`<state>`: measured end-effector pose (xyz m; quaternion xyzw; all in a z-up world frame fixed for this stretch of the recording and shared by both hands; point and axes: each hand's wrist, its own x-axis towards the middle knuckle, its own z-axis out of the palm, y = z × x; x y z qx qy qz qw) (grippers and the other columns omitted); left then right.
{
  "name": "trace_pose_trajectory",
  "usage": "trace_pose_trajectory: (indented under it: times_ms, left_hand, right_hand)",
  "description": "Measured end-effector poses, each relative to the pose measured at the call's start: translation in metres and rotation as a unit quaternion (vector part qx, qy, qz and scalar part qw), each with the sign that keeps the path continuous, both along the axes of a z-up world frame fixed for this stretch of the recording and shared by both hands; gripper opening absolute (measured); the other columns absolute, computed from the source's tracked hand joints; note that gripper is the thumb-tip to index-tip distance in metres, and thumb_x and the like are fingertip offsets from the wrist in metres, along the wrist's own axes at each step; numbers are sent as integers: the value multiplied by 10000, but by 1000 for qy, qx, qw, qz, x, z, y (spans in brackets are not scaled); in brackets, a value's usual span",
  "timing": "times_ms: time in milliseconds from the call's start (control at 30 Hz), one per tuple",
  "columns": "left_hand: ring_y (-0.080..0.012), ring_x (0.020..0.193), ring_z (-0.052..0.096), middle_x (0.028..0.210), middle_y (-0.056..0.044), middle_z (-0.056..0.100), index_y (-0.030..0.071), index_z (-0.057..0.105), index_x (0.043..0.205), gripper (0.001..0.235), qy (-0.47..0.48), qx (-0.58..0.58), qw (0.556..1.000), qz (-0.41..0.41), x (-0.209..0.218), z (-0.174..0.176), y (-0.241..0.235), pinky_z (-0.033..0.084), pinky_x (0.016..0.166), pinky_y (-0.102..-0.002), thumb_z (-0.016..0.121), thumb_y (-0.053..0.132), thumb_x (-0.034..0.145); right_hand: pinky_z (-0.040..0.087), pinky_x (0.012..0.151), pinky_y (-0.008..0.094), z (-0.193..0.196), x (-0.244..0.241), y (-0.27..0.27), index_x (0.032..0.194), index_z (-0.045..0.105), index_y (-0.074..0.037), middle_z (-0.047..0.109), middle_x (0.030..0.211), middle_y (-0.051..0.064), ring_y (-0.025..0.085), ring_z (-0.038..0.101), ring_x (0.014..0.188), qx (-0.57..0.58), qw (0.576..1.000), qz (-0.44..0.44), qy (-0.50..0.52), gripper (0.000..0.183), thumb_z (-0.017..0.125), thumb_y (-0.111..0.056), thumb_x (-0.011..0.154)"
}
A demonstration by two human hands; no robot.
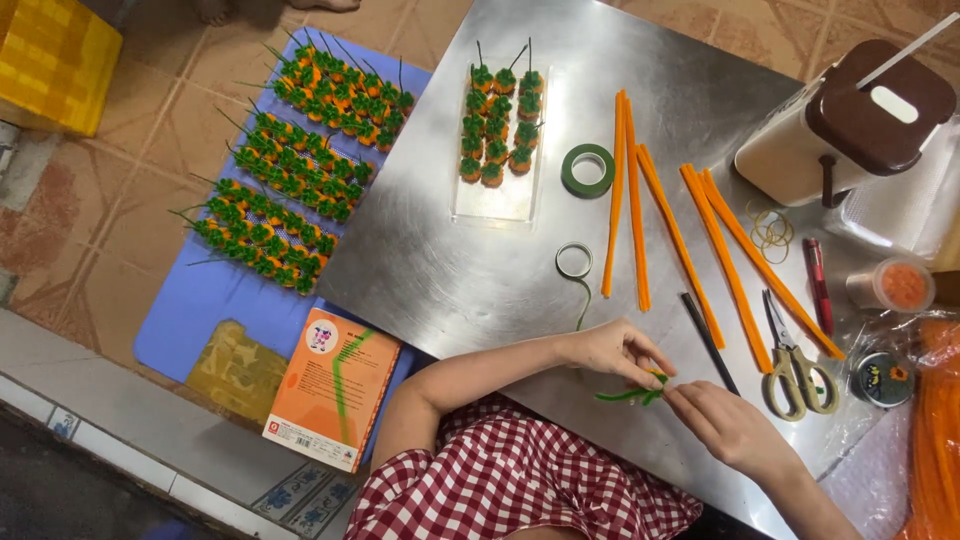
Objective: Assembling decorative items by twisting green pipe cleaners onto orange bases to create carrot-like shapes.
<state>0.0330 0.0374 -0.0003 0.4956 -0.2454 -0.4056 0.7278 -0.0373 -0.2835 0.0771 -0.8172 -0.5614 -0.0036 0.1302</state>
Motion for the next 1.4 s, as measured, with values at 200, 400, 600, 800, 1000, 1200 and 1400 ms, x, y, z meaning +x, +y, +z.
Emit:
trace_pose_trajectory:
  times_ms: [200,400,600,800,1000,1200,1400]
  left_hand:
    - [-113,1063,907,1235,-125,1003,54,956,1479,418,-38,28,998,51,-6,-11,-7,736,998,-255,1009,219,1099]
    - [-156,972,796,1196,-62,790,21,864,1585,424,-305,3,930,203,-25,-29,-23,751,990,-253,937,135,1183]
    - [-195,1130,827,1321,-79,798,18,839,1637,454,-277,9,940,198,-26,-25,-15,738,1163,-296,917,119,1201]
    - [-137,978,777,1202,-31,809,75,895,1560,430,-232,38,944,233,-20,-23,-16,723,940,-260,964,217,1160]
    - [-100,970,748,1264,-29,864,134,933,1510,361,-143,32,965,218,-16,-10,-11,646,884,-243,962,253,1170]
    - [-91,917,717,1209,-34,843,121,932,1500,353,-134,14,967,218,-17,-5,-11,625,838,-231,966,241,1170]
    - [-82,1184,819,1216,-92,845,95,933,1533,439,-9,-27,961,274,-19,-23,-26,804,940,-219,1061,218,1132]
  right_hand:
    - [694,842,457,12,-10,36,1305,705,51,827,1125,179,315,814,969,114,984,-134,-17,271,896,-23,1127]
    - [232,627,402,-15,-8,32,894,638,-42,394,815,23,166,312,702,313,438,-499,679,402,749,-98,1276]
    - [274,636,388,-23,-10,44,865,730,16,482,773,52,170,362,689,343,467,-523,625,416,835,-119,1244]
    - [425,646,333,-19,-8,56,1166,950,37,733,868,79,163,526,737,346,567,-551,505,198,924,-158,1191]
    - [453,626,305,-13,-6,66,1198,968,16,772,876,65,143,556,729,344,586,-558,475,231,937,-213,1185]
    - [430,616,312,-14,-7,63,1170,960,27,736,841,62,140,526,724,344,586,-556,479,249,933,-220,1187]
    - [720,998,502,15,28,65,1602,921,68,819,1445,329,497,875,1224,209,880,-411,-118,514,1066,-105,1140]
